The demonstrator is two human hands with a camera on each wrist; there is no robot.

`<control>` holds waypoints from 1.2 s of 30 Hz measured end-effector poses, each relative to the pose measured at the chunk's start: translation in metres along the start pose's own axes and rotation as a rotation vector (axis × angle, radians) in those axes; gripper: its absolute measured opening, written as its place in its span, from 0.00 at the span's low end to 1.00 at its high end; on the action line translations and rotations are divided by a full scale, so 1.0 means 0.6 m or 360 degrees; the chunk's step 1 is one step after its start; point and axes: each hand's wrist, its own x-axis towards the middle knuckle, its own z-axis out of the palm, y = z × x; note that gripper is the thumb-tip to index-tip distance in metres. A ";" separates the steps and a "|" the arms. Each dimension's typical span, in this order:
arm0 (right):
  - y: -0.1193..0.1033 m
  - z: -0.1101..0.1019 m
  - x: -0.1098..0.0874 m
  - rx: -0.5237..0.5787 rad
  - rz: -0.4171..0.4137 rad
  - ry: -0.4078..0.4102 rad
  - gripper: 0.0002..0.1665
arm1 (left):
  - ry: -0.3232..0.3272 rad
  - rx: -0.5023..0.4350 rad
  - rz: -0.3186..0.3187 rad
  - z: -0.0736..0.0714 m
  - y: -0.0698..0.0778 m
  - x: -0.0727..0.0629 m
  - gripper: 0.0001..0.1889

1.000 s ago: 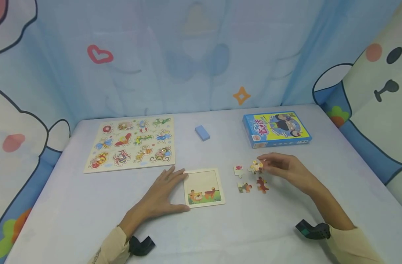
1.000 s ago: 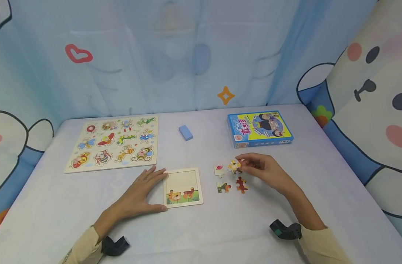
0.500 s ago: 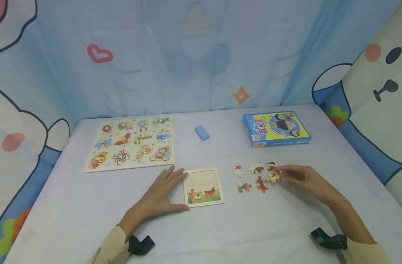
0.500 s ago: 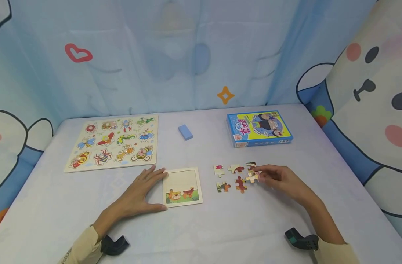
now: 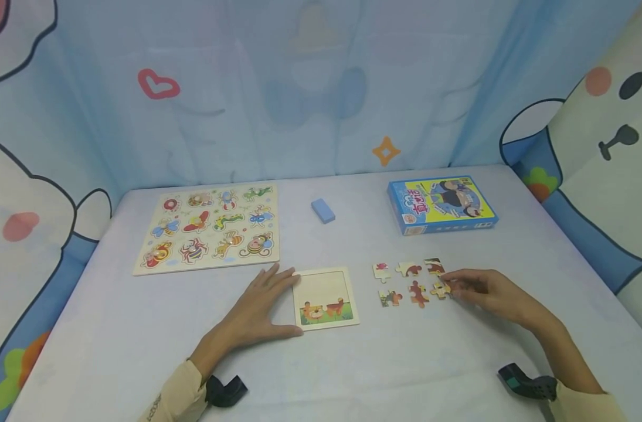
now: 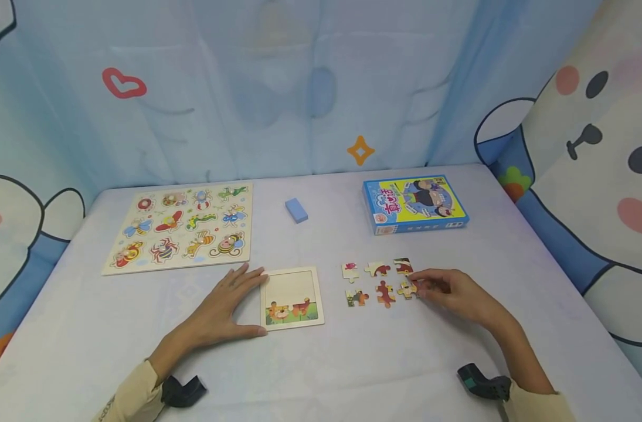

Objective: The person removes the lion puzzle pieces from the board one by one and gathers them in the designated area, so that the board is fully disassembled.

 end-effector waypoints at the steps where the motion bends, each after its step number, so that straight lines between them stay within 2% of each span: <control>1: 0.000 -0.001 0.000 -0.0010 -0.0004 -0.0002 0.21 | 0.0001 0.0001 -0.0001 0.000 0.000 0.000 0.50; 8: -0.002 -0.001 0.000 0.0071 0.0018 -0.0026 0.24 | 0.0024 -0.0007 0.0015 -0.002 0.003 -0.001 0.50; 16: -0.001 -0.001 0.000 0.0073 0.0054 -0.0024 0.25 | 0.0023 -0.0006 0.0000 -0.001 0.003 -0.001 0.50; 24: -0.013 0.006 0.006 0.0018 -0.0010 0.0125 0.20 | 0.0022 0.0001 -0.0002 -0.002 0.002 0.000 0.50; 27: -0.030 0.017 0.015 0.0061 -0.0086 0.0203 0.18 | 0.0023 -0.0006 -0.0006 -0.002 0.001 0.001 0.51; 30: -0.059 0.030 0.029 0.0162 -0.0159 0.0225 0.16 | 0.0029 -0.0007 -0.0013 0.000 0.001 0.002 0.51; 33: -0.097 0.046 0.047 0.0248 -0.0221 0.0176 0.14 | 0.0023 0.0006 -0.0031 0.003 0.002 0.003 0.51; 36: -0.138 0.065 0.071 0.0232 -0.0317 0.0105 0.14 | 0.0020 0.0023 -0.0048 0.005 0.004 0.004 0.51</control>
